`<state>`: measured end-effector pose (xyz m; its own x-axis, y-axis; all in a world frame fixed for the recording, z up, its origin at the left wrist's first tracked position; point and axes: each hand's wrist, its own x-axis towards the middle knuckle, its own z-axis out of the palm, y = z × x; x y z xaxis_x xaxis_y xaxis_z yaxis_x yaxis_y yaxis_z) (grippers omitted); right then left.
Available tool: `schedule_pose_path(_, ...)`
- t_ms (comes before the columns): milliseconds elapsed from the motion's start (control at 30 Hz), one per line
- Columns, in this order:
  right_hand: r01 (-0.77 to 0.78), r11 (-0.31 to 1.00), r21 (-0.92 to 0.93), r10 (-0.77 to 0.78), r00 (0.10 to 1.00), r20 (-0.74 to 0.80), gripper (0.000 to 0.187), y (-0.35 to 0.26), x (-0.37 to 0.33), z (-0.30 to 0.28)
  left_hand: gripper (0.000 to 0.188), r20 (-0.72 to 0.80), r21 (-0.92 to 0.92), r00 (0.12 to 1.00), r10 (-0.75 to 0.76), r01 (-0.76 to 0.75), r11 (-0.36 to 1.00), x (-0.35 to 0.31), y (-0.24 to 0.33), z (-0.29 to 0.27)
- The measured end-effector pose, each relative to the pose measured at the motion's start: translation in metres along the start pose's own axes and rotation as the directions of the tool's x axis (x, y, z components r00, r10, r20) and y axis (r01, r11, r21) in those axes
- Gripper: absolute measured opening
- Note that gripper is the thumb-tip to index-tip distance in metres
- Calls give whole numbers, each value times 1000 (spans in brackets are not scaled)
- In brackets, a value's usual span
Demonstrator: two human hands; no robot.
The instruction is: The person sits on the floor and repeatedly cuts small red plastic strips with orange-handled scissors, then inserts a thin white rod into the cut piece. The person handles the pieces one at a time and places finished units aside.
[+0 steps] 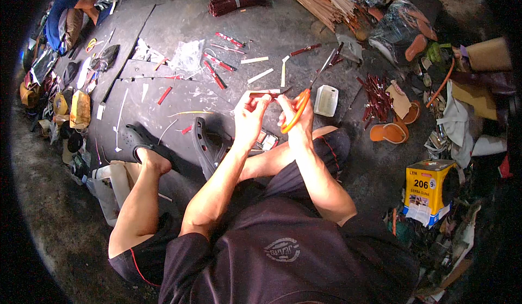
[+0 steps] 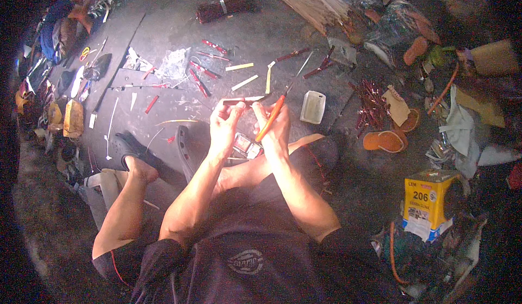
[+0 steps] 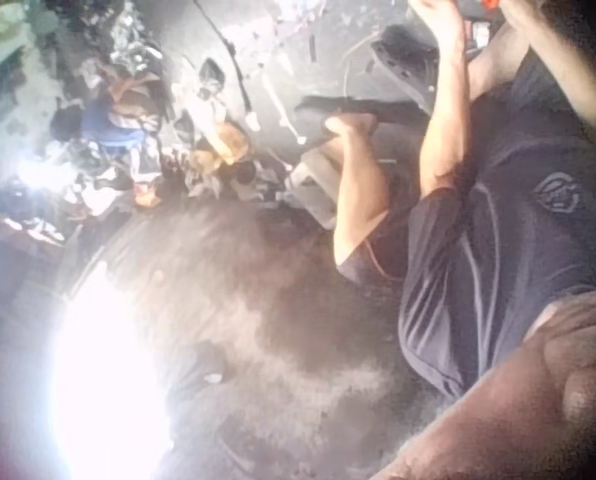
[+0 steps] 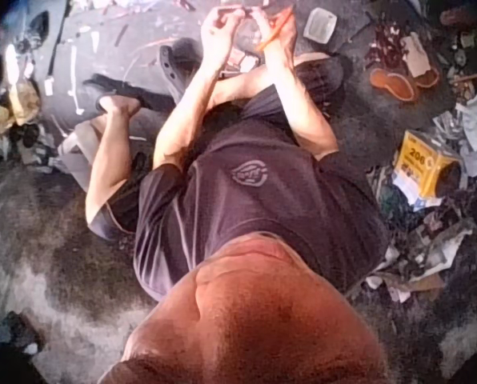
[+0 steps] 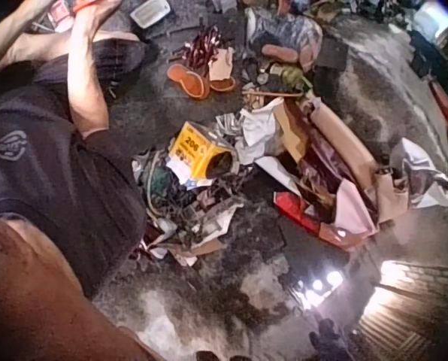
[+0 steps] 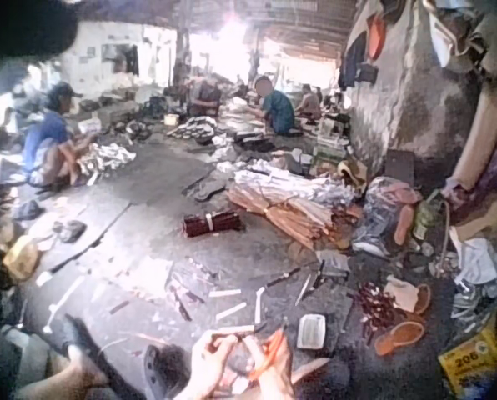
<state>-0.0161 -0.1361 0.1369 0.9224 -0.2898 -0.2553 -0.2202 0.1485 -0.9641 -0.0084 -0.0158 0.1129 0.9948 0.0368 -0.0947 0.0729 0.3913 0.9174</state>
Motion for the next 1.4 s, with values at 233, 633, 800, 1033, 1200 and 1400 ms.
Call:
schedule_pose_path(233, -4, 973, -232, 32, 993, 115, 34, 31, 10, -24, 15, -44, -177, 908, -417, 403, 898, -1, -28, -14)
schedule_pose_path(633, -373, 871, -320, 486, 750, 449, 51, 26, -5, -57, 16, -248, 83, 909, -334, 364, 928, 4, -98, -78)
schedule_pose_path(800, -587, 695, -414, 713, 489, 503, 83, 21, -7, -58, 25, -386, 522, 914, -126, 329, 787, 12, -82, -83)
schedule_pose_path(1033, -605, 629, -488, 772, 412, 484, 80, 13, 7, -36, 21, -411, 556, 909, 75, 185, 810, 14, -84, -73)
schedule_pose_path(1200, -540, 649, -535, 756, 379, 534, 85, 21, 13, -35, 25, -420, 528, 907, -13, 256, 810, 14, -89, -81)
schedule_pose_path(1400, -650, 676, -347, 720, 485, 496, 95, 44, 5, -37, 22, -457, 488, 886, -75, 320, 812, 13, -87, -77)
